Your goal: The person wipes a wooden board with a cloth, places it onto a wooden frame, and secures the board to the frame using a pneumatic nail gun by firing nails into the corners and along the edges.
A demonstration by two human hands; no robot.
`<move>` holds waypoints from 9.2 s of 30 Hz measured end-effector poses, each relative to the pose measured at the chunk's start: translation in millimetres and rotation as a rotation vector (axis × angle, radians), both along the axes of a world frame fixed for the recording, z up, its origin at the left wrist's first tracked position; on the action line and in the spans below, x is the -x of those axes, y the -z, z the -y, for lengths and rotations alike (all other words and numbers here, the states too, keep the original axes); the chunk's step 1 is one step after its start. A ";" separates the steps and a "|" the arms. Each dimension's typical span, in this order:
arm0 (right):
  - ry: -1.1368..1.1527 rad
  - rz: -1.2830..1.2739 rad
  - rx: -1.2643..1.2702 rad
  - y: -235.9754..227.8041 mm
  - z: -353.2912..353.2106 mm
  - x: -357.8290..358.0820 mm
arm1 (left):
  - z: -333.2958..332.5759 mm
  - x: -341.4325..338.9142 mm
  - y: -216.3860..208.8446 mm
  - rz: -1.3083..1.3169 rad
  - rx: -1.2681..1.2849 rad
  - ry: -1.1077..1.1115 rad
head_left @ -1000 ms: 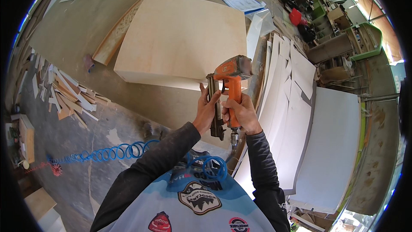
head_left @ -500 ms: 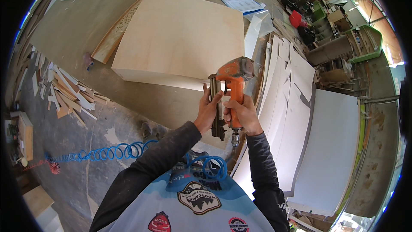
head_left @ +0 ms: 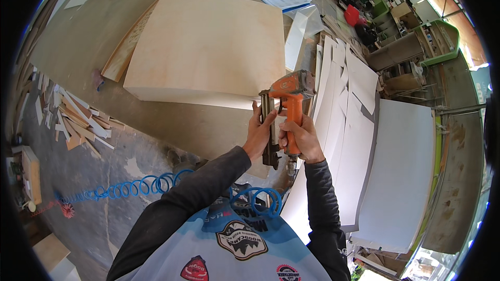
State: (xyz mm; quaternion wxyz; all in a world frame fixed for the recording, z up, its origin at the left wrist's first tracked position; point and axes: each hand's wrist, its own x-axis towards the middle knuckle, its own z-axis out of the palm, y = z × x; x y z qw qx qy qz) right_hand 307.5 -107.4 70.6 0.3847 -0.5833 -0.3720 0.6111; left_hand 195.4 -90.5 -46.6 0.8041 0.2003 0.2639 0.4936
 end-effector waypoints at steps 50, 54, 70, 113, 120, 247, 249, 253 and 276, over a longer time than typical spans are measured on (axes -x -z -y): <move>1.086 -0.543 -0.243 194.6 106.6 -14.9 | 15.7 192.7 44.1 -0.677 0.148 -0.593; 1.049 -0.150 -0.025 217.2 117.1 -27.8 | -3.8 234.2 19.6 -0.774 0.202 -0.851; 0.655 0.287 -0.373 102.1 -72.0 -138.6 | -103.5 236.8 18.6 -1.021 0.074 -0.982; 0.625 -0.040 -0.466 95.4 19.4 205.7 | -558.4 213.3 -21.6 -1.593 -1.287 0.142; 0.210 0.256 -0.353 87.2 51.2 165.1 | -514.0 185.9 -5.7 -1.670 -1.251 0.013; 0.091 0.166 0.012 -50.7 54.8 -134.1 | -19.0 -6.6 -4.3 -1.818 -1.292 -0.328; 0.111 0.173 -0.002 -52.0 56.7 -127.4 | -19.6 -7.3 -0.9 -1.760 -1.294 -0.347; 0.133 0.119 -0.084 -50.8 70.4 -114.1 | -17.8 -7.5 -6.9 -1.669 -1.279 -0.281; -0.404 -0.039 0.038 -45.4 -4.4 137.3 | 60.6 176.7 -37.4 -0.186 -0.013 -0.231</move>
